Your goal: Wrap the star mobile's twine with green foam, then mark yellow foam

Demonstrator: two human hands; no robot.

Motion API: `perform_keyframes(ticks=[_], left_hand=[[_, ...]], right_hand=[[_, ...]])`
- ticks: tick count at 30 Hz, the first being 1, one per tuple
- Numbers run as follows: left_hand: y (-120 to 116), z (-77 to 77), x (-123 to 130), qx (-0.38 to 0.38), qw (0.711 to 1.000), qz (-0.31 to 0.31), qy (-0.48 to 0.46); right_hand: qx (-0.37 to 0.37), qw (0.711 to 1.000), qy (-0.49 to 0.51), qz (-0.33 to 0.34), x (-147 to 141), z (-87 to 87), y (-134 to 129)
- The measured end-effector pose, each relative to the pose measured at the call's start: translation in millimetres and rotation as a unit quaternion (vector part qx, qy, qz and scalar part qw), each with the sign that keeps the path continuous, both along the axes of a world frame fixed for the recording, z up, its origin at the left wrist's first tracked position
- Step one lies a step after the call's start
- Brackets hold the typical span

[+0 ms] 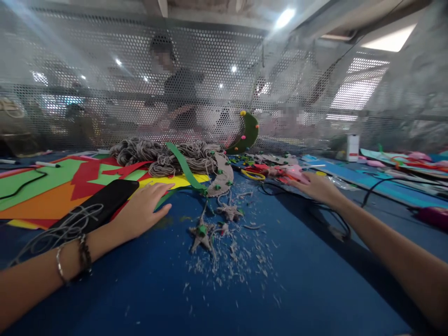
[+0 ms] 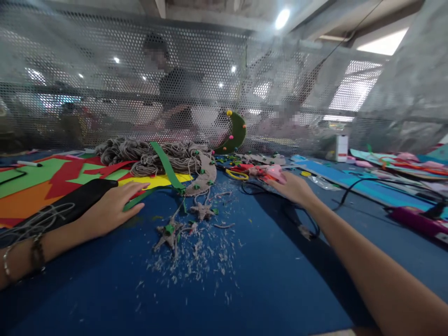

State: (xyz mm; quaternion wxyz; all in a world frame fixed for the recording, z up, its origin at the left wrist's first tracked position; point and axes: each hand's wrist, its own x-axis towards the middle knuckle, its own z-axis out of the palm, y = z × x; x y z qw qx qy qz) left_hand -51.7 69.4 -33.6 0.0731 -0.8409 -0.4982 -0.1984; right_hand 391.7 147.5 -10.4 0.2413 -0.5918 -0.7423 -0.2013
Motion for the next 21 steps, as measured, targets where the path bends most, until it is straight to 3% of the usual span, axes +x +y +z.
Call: perform_keyframes(ticks=[5, 11, 16, 21], left_hand=[[0, 2.8, 1, -0.045, 0.999, 0.015, -0.025], [2, 4.5, -1, -0.059, 0.998, 0.03, -0.024], [2, 6.1, -4, -0.033, 0.998, 0.03, -0.033], [-8, 23.2, 0, 0.008, 0.999, 0.017, -0.037]], right_hand=[[-0.105, 0.994, -0.017, 0.005, -13, 0.7, -7], [-0.176, 0.984, -0.005, -0.022, -20, 6.9, -7], [-0.166, 0.985, 0.027, -0.047, -22, 18.3, -18], [-0.113, 0.991, 0.065, -0.023, -45, 33.1, -41]])
